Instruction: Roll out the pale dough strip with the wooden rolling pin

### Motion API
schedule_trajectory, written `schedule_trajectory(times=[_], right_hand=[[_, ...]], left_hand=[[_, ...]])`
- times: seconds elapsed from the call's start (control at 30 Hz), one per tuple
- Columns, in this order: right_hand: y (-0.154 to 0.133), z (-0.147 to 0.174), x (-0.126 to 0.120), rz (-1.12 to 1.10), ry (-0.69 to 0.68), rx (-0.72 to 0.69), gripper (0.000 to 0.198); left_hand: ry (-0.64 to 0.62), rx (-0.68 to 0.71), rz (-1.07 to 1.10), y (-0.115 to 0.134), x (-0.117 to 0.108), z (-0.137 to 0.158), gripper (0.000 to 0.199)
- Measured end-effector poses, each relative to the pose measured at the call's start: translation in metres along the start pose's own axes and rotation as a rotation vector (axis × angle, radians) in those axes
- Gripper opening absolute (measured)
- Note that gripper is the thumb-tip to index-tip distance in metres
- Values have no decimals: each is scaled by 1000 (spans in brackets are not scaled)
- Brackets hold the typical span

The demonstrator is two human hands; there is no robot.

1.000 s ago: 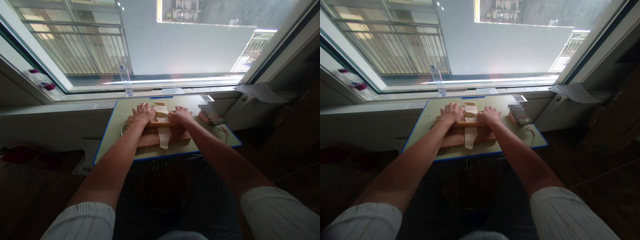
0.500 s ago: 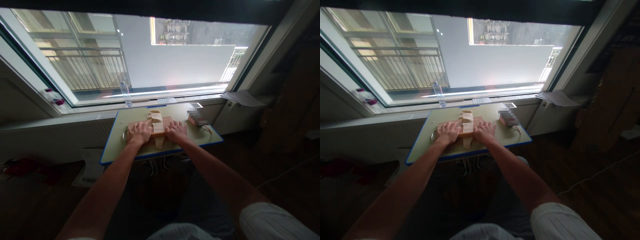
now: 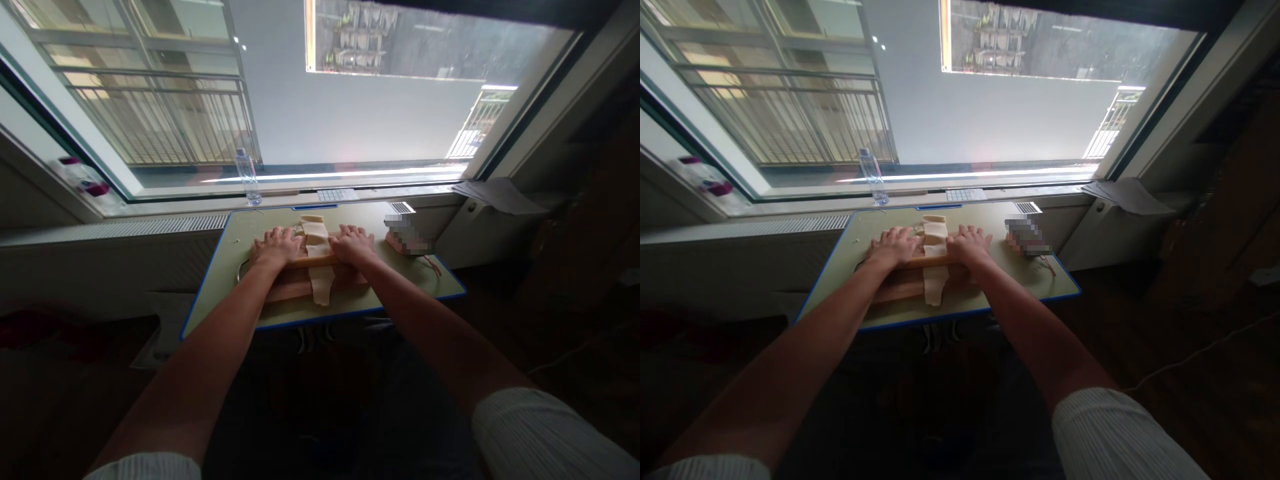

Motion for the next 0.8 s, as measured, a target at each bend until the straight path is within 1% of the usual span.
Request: schedule_trajectory(times=[0.1,0.2,0.3,0.4,0.53,0.6,0.7,0.8], right_hand=[[-4,-27,0,-38,33,3,65],[-7,-44,1,-49,61,-2,59],[-8,-53,4,-41,73,-5,53],[-9,-54,5,-39,87,-14,52],[-7,-44,5,-32,58,-13,55],[-6,-34,4,-30,44,-6,57],[-5,-9,-1,-18,47,-20,59],[-4,24,-6,17,78,-44,58]], left_hand=[[53,15,28,-1,0,-25,62],[104,35,26,-2,2,-44,60],[141,80,11,-1,5,-55,59],[170,127,4,1,7,-57,59],[207,155,-15,2,1,-47,58],[184,141,-24,2,-2,-35,57],[115,121,-23,4,-3,-9,58],[117,125,-11,9,-6,25,55]])
Point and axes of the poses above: each hand's wrist, its own z-axis away from the middle knuckle, its own x-axis out of the palm, y = z × x, the point moved 7 cm from there along -z, towards the middle knuckle, and after that the axes turned 3 degrees about y, right-handed, at the moved point
